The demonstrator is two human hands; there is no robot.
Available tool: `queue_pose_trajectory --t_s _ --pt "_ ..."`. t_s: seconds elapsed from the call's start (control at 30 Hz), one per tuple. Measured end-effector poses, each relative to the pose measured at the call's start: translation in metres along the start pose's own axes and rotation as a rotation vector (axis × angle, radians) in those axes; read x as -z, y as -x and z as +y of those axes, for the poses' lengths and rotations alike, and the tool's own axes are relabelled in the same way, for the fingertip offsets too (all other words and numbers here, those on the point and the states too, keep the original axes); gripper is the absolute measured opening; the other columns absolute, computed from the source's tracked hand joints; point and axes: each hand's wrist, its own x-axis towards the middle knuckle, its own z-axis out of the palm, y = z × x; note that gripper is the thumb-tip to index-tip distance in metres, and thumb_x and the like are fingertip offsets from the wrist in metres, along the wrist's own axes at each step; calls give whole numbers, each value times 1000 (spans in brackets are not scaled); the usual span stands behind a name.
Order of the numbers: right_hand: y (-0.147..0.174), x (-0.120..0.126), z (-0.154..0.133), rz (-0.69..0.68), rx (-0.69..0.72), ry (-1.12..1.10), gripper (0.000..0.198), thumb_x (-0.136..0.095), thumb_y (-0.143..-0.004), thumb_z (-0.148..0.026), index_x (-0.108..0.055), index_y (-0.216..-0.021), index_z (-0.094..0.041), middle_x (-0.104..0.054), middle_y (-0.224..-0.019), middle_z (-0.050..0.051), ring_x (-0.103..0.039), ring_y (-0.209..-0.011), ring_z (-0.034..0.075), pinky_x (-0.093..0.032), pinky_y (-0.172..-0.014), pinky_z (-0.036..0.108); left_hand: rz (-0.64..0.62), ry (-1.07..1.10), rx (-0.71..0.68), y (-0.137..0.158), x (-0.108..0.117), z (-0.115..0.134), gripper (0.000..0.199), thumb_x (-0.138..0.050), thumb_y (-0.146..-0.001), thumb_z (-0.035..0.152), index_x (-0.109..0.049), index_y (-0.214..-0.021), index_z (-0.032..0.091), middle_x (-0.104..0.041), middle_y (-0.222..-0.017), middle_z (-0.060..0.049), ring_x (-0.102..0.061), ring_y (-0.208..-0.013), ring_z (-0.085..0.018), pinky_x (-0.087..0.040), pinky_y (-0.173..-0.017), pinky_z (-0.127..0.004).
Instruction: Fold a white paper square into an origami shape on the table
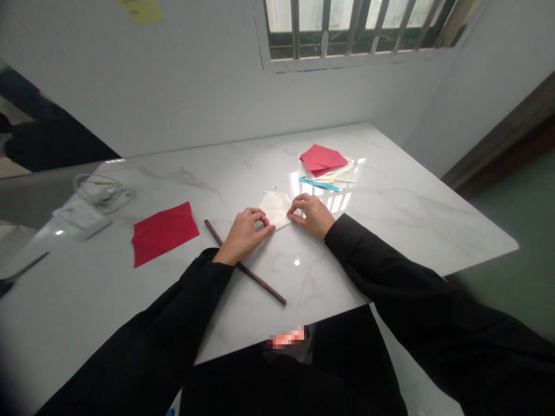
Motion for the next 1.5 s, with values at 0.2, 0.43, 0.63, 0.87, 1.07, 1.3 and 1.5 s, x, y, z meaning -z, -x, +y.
queue_pose_trajectory --t_s 0.2,0.43,0.63,0.87,1.07,1.3,1.5 --pt "0 -1 1 -7 -16 6 5 -76 -90 -25 -81 -91 -25 -71 -114 9 -68 -106 27 -51 -102 45 19 -15 -33 2 -2 -4 14 -76 -89 25 -65 -98 23 -66 -113 -6 -59 -116 -28 -44 -111 -46" --pt "1 -2 2 -10 -12 9 6 -75 -91 -25 -81 -93 -24 -70 -115 10 -69 -106 27 -51 -102 44 -9 -1 -97 3 1 -5 34 -73 -92 25 -71 -126 29 -62 -129 -7 -57 -127 -29 -41 -119 -48" --pt "1 -3 2 0 25 19 6 -75 -92 -26 -81 -94 -23 -70 -112 10 -69 -106 27 -50 -102 45 11 -117 -203 7 -2 1 34 -66 -97 19 -71 -130 27 -61 -146 -7 -54 -135 -28 -42 -120 -48" --pt "1 -4 2 7 25 36 5 -76 -91 -24 -80 -94 -24 -70 -110 9 -68 -105 27 -50 -102 45 49 -246 -281 7 0 15 23 -61 -101 18 -75 -119 23 -71 -138 -6 -57 -134 -28 -43 -119 -49" --pt "2 -5 0 11 12 54 6 -76 -91 -25 -81 -94 -23 -71 -113 11 -68 -104 28 -50 -102 47 14 -290 -298 6 -1 14 26 -57 -103 20 -73 -124 19 -72 -136 -9 -57 -138 -29 -39 -124 -53" --pt "2 -5 -1 24 22 74 8 -74 -93 -26 -81 -96 -23 -71 -112 10 -68 -104 28 -51 -102 46 -85 -213 -330 4 -12 8 52 -50 -98 8 -58 -148 21 -57 -159 -6 -50 -149 -24 -38 -128 -47" --pt "2 -4 -1 14 39 76 8 -74 -94 -27 -80 -97 -24 -71 -111 10 -69 -104 27 -50 -102 47 -131 -221 -285 5 -12 9 48 -45 -106 19 -55 -153 20 -53 -163 -6 -43 -155 -25 -35 -129 -48"
